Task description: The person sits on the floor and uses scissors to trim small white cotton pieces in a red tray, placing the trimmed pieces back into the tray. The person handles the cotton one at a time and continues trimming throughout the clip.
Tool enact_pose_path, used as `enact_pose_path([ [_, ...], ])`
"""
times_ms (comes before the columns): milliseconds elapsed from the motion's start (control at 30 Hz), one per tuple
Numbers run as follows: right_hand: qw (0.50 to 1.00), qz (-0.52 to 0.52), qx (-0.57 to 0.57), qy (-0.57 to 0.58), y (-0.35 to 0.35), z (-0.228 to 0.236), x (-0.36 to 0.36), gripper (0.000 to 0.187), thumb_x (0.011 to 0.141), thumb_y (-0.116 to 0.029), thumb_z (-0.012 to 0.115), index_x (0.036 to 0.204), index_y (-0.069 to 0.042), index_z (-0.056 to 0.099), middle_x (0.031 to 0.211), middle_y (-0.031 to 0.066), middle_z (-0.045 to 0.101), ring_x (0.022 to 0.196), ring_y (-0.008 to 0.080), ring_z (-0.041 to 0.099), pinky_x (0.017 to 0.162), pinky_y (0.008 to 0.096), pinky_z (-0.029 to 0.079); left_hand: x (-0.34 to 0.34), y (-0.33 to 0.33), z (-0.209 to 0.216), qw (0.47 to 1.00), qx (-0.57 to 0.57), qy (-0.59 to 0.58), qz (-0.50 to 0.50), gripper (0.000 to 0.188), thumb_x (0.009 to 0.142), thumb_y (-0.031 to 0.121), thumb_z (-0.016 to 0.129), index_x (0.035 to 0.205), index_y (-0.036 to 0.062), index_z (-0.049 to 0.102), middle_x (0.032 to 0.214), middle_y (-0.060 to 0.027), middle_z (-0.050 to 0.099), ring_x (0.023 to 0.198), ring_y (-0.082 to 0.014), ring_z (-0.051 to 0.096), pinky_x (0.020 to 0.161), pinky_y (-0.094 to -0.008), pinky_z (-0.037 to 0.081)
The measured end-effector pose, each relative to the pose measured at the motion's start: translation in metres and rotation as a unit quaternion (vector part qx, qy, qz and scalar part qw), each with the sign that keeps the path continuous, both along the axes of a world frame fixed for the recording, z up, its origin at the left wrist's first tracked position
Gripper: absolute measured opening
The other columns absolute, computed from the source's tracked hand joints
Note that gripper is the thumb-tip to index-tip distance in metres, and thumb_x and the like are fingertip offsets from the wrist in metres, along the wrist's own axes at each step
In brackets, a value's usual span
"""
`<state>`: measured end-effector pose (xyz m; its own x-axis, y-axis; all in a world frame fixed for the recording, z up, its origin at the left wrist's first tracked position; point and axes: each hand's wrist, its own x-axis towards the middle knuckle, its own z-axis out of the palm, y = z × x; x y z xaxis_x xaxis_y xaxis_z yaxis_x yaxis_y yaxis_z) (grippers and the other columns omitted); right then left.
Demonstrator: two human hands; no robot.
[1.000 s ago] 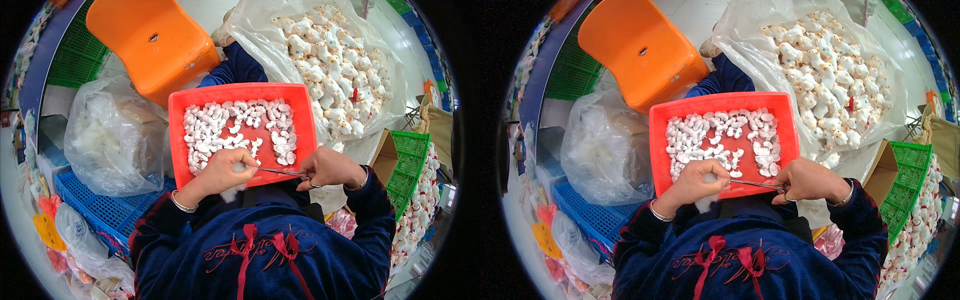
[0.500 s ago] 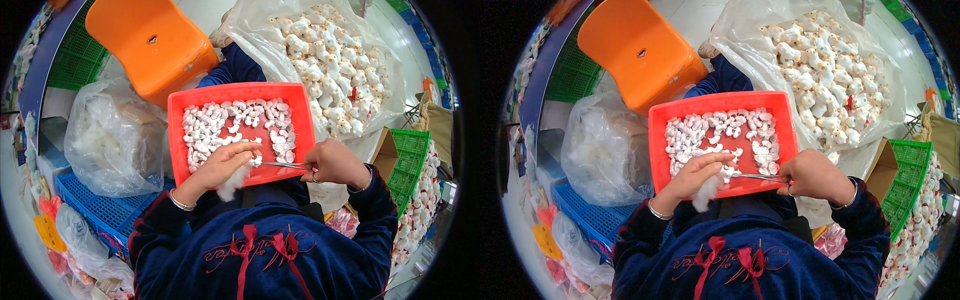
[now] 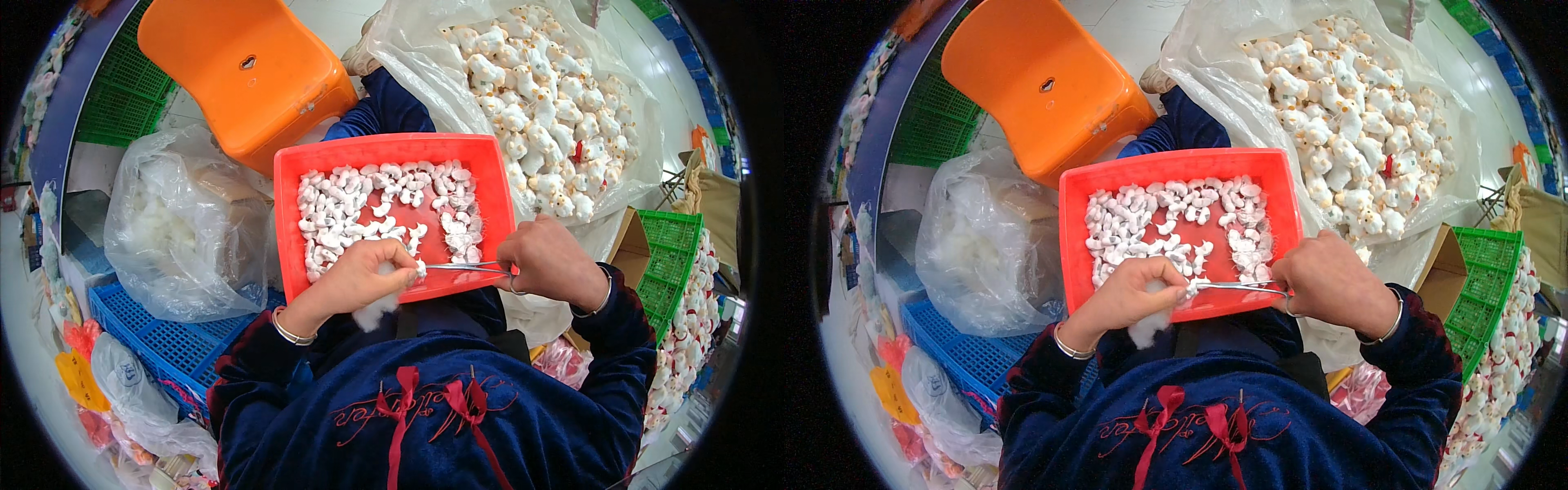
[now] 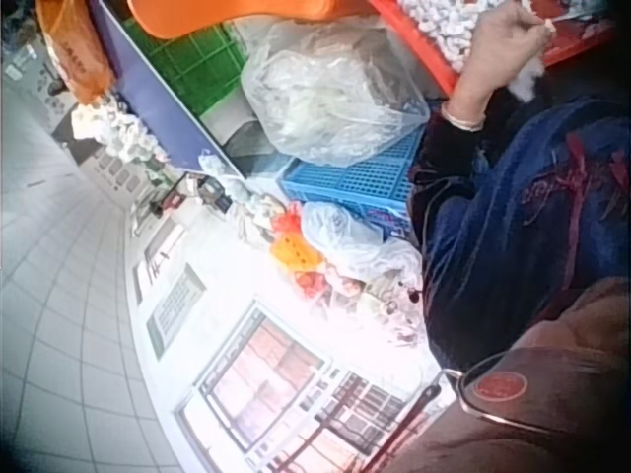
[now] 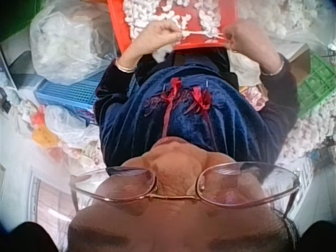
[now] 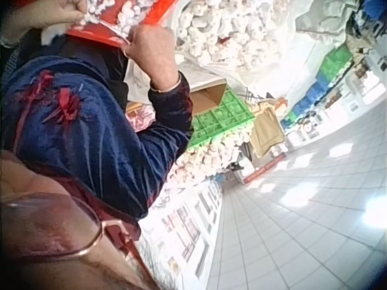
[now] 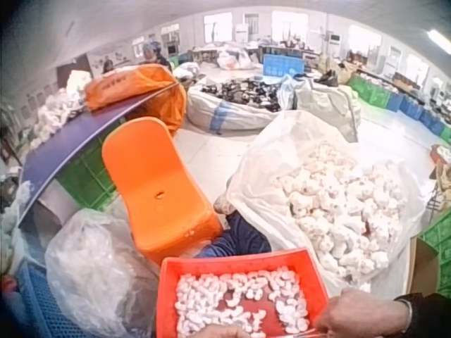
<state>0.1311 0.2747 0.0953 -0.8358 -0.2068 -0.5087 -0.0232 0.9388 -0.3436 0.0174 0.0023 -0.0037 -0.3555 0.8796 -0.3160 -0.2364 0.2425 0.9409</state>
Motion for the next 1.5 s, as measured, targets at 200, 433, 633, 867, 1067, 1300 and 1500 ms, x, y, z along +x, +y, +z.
enact_pose_path([
  [200, 0.994, -0.086, -0.06, -0.034, 0.0, -0.009, 0.003, 0.031, 0.075, -0.035, 0.082, 0.075, -0.005, 0.072, 0.065, 0.0157, 0.065, 0.067, 0.0369, 0.067, 0.063, 0.0458, 0.052, 0.015, 0.001, 0.017, 0.952, 0.047, 0.298, 0.052, 0.008, 0.088, 0.002, 0.07, 0.09, 0.0028, 0.063, 0.084, -0.0103, 0.067, 0.078, -0.0225, 0.069, 0.071, -0.0312, 0.053],
  [433, 0.975, -0.178, -0.125, -0.033, -0.033, -0.029, 0.014, 0.039, 0.076, -0.041, 0.085, 0.078, -0.004, 0.074, 0.067, 0.0162, 0.067, 0.066, 0.0364, 0.068, 0.062, 0.0432, 0.053, 0.004, 0.004, 0.003, 0.95, -0.043, 0.239, 0.196, 0.01, 0.083, 0.0, 0.071, 0.086, 0.003, 0.061, 0.08, -0.0066, 0.067, 0.074, -0.0173, 0.068, 0.069, -0.0306, 0.054],
  [633, 0.976, -0.181, -0.108, -0.059, -0.02, -0.025, 0.015, 0.039, 0.074, -0.04, 0.087, 0.079, -0.004, 0.073, 0.066, 0.015, 0.066, 0.065, 0.0351, 0.067, 0.061, 0.0422, 0.053, 0.024, 0.009, -0.007, 0.915, 0.085, 0.377, 0.117, 0.011, 0.085, -0.001, 0.07, 0.088, 0.0015, 0.06, 0.078, -0.0078, 0.067, 0.069, -0.0164, 0.067, 0.065, -0.0302, 0.053],
  [867, 0.977, -0.188, -0.105, 0.016, -0.029, -0.027, 0.026, 0.036, 0.073, -0.038, 0.086, 0.077, -0.005, 0.073, 0.065, 0.0138, 0.066, 0.064, 0.0354, 0.067, 0.059, 0.0425, 0.053, 0.017, 0.004, 0.0, 0.95, -0.01, 0.252, 0.182, 0.009, 0.089, 0.001, 0.068, 0.097, -0.0002, 0.063, 0.082, -0.0065, 0.069, 0.074, -0.0132, 0.066, 0.07, -0.0289, 0.053],
  [1067, 0.984, -0.15, -0.063, 0.066, -0.026, -0.028, 0.026, 0.031, 0.073, -0.036, 0.083, 0.075, -0.007, 0.074, 0.065, 0.0145, 0.066, 0.064, 0.0357, 0.067, 0.061, 0.0434, 0.054, 0.003, 0.005, 0.005, 0.987, 0.015, 0.125, 0.102, 0.023, 0.096, 0.008, 0.065, 0.116, -0.0021, 0.071, 0.087, -0.0069, 0.072, 0.077, -0.0114, 0.067, 0.071, -0.0282, 0.054],
  [1300, 0.986, -0.136, -0.057, 0.084, -0.026, -0.023, 0.025, 0.027, 0.074, -0.033, 0.082, 0.074, -0.007, 0.073, 0.064, 0.0146, 0.066, 0.064, 0.035, 0.067, 0.063, 0.0437, 0.054, -0.004, 0.003, 0.01, 0.993, -0.029, -0.064, 0.096, 0.023, 0.098, 0.014, 0.069, 0.111, -0.0044, 0.073, 0.087, -0.0031, 0.071, 0.078, -0.0069, 0.065, 0.071, -0.0239, 0.054],
  [1500, 0.987, -0.131, -0.055, 0.08, -0.026, -0.021, 0.024, 0.029, 0.074, -0.034, 0.081, 0.073, -0.007, 0.072, 0.064, 0.0145, 0.066, 0.064, 0.0346, 0.067, 0.063, 0.0437, 0.054, -0.005, 0.004, 0.01, 0.994, -0.045, -0.042, 0.093, 0.021, 0.096, 0.012, 0.071, 0.108, -0.0036, 0.074, 0.088, -0.0023, 0.073, 0.079, -0.0068, 0.066, 0.072, -0.0243, 0.055],
])
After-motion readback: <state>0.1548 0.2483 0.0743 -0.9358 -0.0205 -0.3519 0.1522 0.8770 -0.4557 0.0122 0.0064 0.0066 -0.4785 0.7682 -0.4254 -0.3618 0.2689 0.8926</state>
